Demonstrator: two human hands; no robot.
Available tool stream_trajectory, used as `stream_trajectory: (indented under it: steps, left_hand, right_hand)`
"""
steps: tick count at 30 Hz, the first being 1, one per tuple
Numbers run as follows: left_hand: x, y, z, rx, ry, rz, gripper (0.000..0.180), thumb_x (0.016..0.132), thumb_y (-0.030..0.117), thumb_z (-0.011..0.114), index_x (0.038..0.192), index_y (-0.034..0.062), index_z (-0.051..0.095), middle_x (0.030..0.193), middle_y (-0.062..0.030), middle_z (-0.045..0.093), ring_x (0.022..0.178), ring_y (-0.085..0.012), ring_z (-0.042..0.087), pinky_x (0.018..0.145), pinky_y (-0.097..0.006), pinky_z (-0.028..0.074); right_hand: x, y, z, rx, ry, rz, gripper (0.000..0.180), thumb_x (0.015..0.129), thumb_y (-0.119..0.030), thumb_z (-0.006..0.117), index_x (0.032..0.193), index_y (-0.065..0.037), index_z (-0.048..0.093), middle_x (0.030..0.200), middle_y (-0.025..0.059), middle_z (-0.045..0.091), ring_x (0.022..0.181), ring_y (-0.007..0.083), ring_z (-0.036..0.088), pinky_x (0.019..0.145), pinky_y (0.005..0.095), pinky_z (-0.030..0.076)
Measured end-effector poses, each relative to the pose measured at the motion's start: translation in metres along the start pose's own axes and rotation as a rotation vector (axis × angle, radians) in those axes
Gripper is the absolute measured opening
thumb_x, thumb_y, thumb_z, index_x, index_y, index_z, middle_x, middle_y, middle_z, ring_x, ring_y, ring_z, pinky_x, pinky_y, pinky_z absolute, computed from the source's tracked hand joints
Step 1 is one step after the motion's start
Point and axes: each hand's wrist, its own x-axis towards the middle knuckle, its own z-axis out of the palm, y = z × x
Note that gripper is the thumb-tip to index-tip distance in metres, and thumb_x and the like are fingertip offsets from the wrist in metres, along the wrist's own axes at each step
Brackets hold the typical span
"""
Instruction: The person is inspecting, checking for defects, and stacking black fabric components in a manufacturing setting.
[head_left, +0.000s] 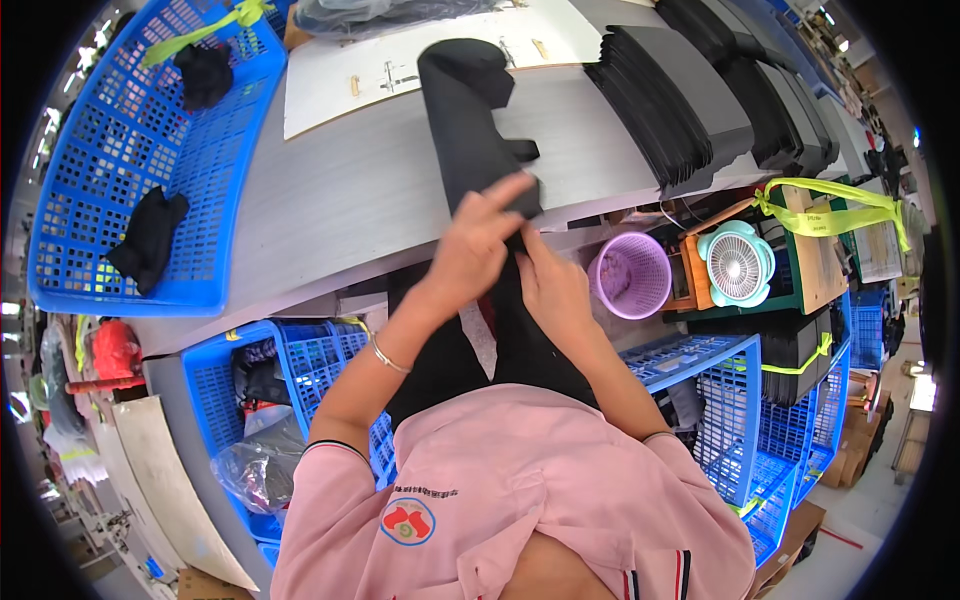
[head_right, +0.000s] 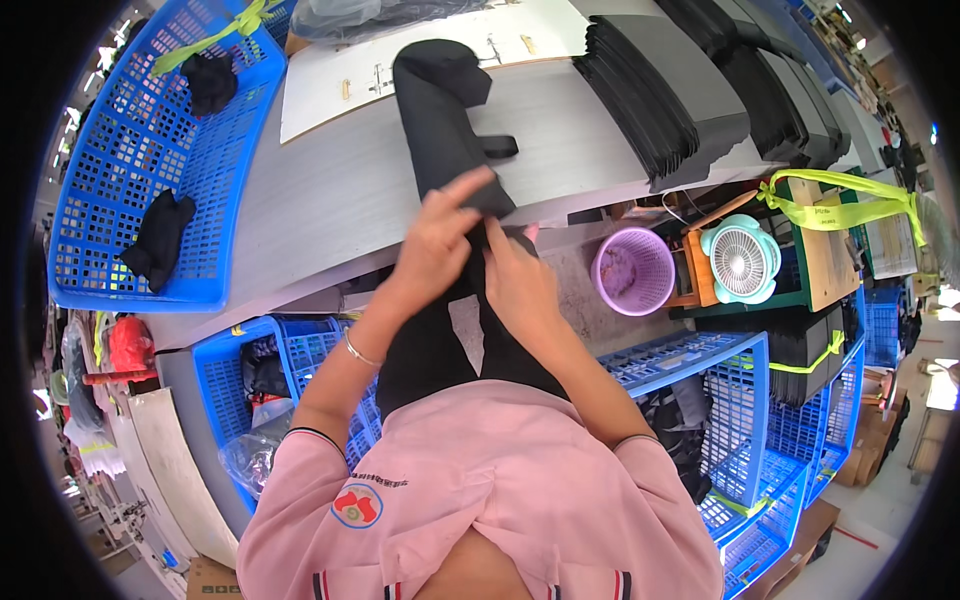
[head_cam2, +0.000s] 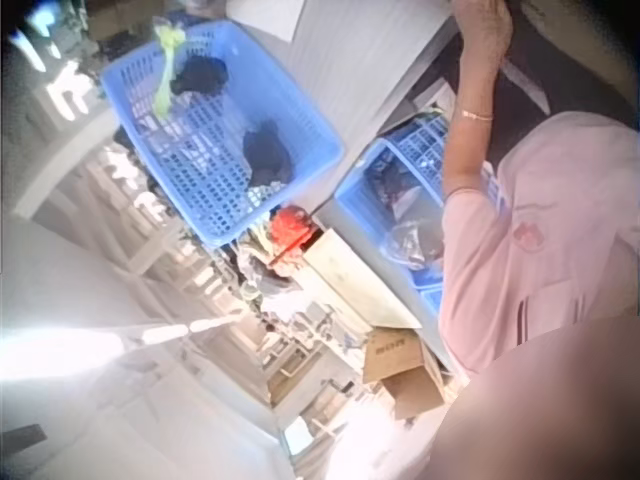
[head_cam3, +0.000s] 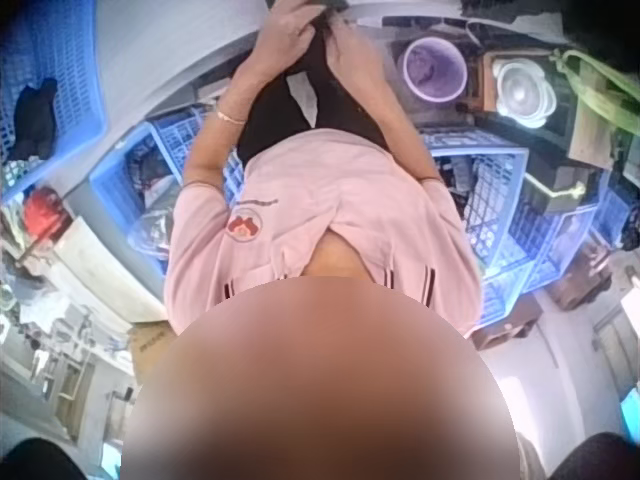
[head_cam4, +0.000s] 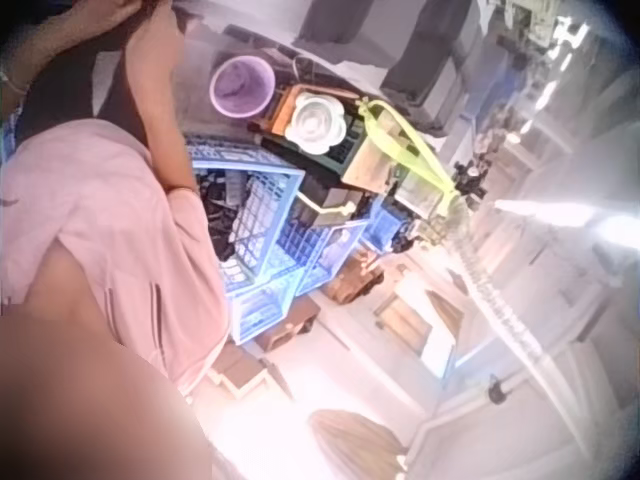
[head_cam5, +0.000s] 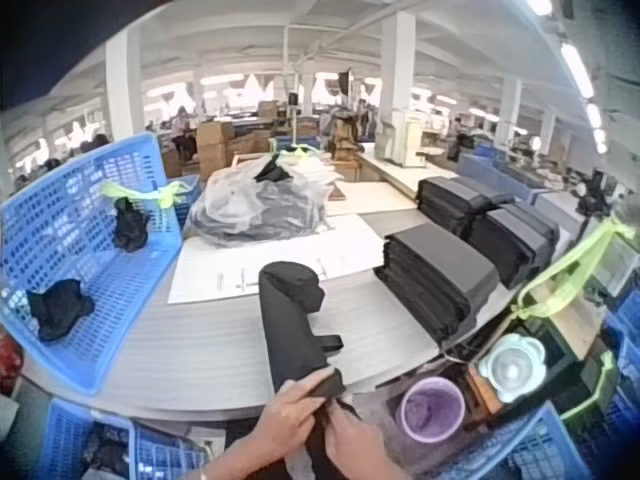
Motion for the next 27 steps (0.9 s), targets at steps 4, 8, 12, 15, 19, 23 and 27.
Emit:
stream_trajectory:
  steps: [4, 8, 12, 15, 19, 23, 27]
  left_hand:
    - [-0.022, 0.036, 0.003, -0.084, -0.173, 0.014, 0.034, 0.071, -0.003, 0.064, 0.104, -0.0018, 0.069, 0.133, -0.011, 0.059, 0.1, -0.0289, 0.058, 0.09, -0.036, 0.048]
    - [-0.045, 0.054, -0.014, -0.052, 0.139, -0.105, 0.056, 0.07, -0.008, 0.069, 0.125, -0.0005, 0.06, 0.133, -0.0155, 0.057, 0.109, -0.0286, 0.057, 0.079, -0.031, 0.051]
    - [-0.055, 0.066, -0.011, -0.02, 0.223, -0.169, 0.074, 0.071, -0.007, 0.067, 0.141, 0.0014, 0.043, 0.146, -0.0199, 0.041, 0.125, -0.0312, 0.046, 0.093, -0.036, 0.047]
    - [-0.047, 0.069, 0.011, -0.002, 0.322, -0.289, 0.078, 0.071, -0.005, 0.068, 0.143, 0.0022, 0.04, 0.148, -0.0198, 0.036, 0.128, -0.0315, 0.043, 0.097, -0.038, 0.044]
    - [-0.034, 0.067, 0.027, 0.055, 0.469, -0.332, 0.073, 0.071, -0.009, 0.066, 0.14, 0.0053, 0.048, 0.142, -0.0162, 0.044, 0.114, -0.0243, 0.052, 0.087, -0.033, 0.048]
    - [-0.026, 0.071, 0.028, -0.228, 0.464, -0.402, 0.068, 0.069, -0.019, 0.054, 0.13, 0.0105, 0.06, 0.128, -0.0099, 0.051, 0.096, -0.0191, 0.057, 0.068, -0.025, 0.048]
    - [-0.026, 0.078, 0.031, -0.265, 0.451, -0.394, 0.069, 0.069, -0.022, 0.053, 0.129, 0.0108, 0.062, 0.123, -0.0076, 0.054, 0.088, -0.0158, 0.058, 0.063, -0.024, 0.047]
  right_hand:
    - [0.023, 0.02, 0.023, 0.436, 0.057, -0.019, 0.02, 0.084, -0.006, 0.061, 0.103, -0.002, 0.059, 0.095, 0.0122, 0.064, 0.087, 0.0265, 0.063, 0.069, 0.0371, 0.05]
    - [0.028, 0.025, 0.017, 1.333, -0.06, 0.542, 0.04, 0.095, -0.02, 0.061, 0.131, -0.004, 0.053, 0.122, 0.0053, 0.06, 0.106, 0.0165, 0.061, 0.088, 0.0307, 0.052]
    - [0.027, 0.015, -0.001, 1.455, 0.066, 0.571, 0.039, 0.092, -0.019, 0.064, 0.128, -0.004, 0.056, 0.119, 0.0087, 0.063, 0.102, 0.0189, 0.065, 0.084, 0.0328, 0.056]
    - [0.027, 0.004, -0.01, 1.564, 0.064, 0.512, 0.038, 0.092, -0.017, 0.065, 0.127, -0.004, 0.056, 0.117, 0.009, 0.063, 0.101, 0.02, 0.065, 0.084, 0.0337, 0.057]
    - [0.026, -0.006, -0.015, 1.702, 0.057, 0.403, 0.037, 0.091, -0.017, 0.066, 0.124, -0.004, 0.056, 0.116, 0.0088, 0.063, 0.101, 0.0201, 0.065, 0.084, 0.0343, 0.057]
    - [0.023, -0.005, -0.012, 1.667, 0.113, 0.437, 0.038, 0.09, -0.017, 0.068, 0.123, -0.003, 0.057, 0.117, 0.0091, 0.063, 0.101, 0.0203, 0.065, 0.085, 0.0346, 0.057]
    - [0.019, 0.001, -0.004, 1.876, 0.055, 0.486, 0.036, 0.089, -0.017, 0.068, 0.12, -0.004, 0.058, 0.114, 0.0101, 0.064, 0.101, 0.0206, 0.065, 0.085, 0.0341, 0.057]
